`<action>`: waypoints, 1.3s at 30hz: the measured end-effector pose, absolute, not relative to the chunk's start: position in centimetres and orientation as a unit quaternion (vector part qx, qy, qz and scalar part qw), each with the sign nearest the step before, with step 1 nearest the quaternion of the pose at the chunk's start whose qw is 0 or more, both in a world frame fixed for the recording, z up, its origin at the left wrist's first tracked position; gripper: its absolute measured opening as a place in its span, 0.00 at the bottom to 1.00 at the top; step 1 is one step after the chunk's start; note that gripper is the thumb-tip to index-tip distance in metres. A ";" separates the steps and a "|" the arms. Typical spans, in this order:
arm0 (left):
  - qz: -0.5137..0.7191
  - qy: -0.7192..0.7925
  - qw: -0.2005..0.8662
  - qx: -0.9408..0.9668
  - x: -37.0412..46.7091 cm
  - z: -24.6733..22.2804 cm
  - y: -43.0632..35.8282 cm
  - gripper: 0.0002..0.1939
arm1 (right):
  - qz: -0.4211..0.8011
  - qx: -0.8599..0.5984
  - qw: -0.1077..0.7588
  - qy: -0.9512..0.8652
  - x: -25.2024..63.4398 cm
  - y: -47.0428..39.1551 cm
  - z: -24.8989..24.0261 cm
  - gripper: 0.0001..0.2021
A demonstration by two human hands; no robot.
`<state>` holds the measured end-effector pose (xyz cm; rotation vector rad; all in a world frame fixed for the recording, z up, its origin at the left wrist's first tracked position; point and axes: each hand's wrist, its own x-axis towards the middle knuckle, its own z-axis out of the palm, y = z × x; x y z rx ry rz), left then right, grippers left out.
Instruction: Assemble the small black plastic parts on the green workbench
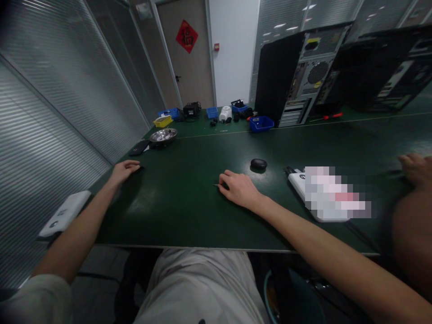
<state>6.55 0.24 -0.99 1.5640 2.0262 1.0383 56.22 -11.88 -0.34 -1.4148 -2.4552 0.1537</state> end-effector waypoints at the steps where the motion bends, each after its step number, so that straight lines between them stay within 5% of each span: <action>1: 0.364 0.688 0.228 0.584 8.5 -0.9 -0.2 0.21 | 0.051 -0.493 0.151 -0.856 56.2 -11.8 -0.4 0.08; 6: 0.255 0.470 0.399 0.745 21.2 -1.2 -3.9 0.19 | 0.044 -0.488 0.162 -0.857 56.0 -12.0 -0.6 0.08; 10: 0.226 0.375 0.424 0.793 28.6 -1.8 -6.9 0.15 | 0.067 -0.471 0.176 -0.862 55.6 -12.5 -0.3 0.09; 39: 0.286 0.259 0.188 0.903 29.2 -1.8 -9.4 0.10 | 0.092 -0.433 0.192 -0.876 55.1 -13.0 -0.8 0.09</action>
